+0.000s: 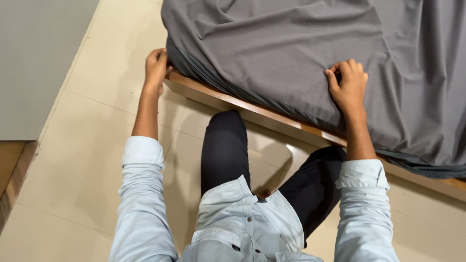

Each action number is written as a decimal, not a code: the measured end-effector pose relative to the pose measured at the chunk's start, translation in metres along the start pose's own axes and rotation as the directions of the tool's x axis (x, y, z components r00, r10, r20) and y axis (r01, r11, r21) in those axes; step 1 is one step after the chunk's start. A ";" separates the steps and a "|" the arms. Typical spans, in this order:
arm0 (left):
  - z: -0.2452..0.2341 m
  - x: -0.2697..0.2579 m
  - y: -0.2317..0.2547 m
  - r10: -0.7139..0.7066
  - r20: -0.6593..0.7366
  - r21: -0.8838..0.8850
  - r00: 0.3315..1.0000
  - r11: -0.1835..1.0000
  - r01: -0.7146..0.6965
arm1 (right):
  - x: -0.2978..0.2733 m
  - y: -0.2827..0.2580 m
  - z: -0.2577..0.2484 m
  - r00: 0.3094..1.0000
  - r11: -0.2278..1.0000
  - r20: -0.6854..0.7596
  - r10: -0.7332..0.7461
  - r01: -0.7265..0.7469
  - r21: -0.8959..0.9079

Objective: The person unfolds a fitted bedsheet over a mattress, stretches and tucks its elastic edges around the mattress, and smooths the surface by hand.

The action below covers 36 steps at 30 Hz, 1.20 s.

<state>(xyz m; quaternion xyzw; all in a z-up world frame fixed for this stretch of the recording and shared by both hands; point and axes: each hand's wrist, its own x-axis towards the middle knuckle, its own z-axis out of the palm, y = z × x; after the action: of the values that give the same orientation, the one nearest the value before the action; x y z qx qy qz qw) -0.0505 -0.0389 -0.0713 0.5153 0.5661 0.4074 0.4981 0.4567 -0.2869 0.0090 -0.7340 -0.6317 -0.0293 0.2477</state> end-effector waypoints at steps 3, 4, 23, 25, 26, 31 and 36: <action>0.004 -0.004 0.000 -0.136 0.072 -0.062 0.988 0.988 0.141 | 0.000 -0.005 -0.002 1.000 1.000 -0.025 0.018 -0.017 0.026; 0.005 -0.003 -0.002 -0.095 0.031 0.028 0.995 0.995 0.094 | -0.002 -0.005 -0.002 0.999 0.999 -0.048 0.023 -0.021 0.042; 0.004 -0.036 0.008 0.416 -0.073 -0.007 0.906 0.908 -0.418 | 0.023 -0.018 0.006 0.996 0.994 0.074 -0.045 0.052 -0.099; 0.011 -0.039 0.023 0.557 -0.057 0.138 0.828 0.826 -0.546 | 0.026 -0.012 0.017 0.972 0.976 0.227 -0.055 0.101 -0.195; 0.012 -0.040 0.029 0.680 -0.020 0.276 0.733 0.708 -0.650 | 0.030 -0.003 0.019 0.972 0.976 0.228 -0.051 0.098 -0.197; 0.017 -0.027 0.053 0.713 0.035 0.538 0.701 0.578 -0.614 | 0.042 0.026 0.003 0.992 0.968 0.121 0.034 -0.003 -0.250; 0.040 -0.011 0.057 0.762 0.004 0.551 0.647 0.539 -0.637 | 0.036 -0.005 0.017 0.993 0.979 0.099 -0.067 0.085 -0.187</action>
<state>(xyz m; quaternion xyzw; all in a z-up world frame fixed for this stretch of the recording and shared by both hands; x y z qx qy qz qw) -0.0014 -0.0444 -0.0212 0.7577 0.4504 0.4675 0.0665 0.4541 -0.2468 0.0085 -0.7302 -0.6643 -0.0654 0.1456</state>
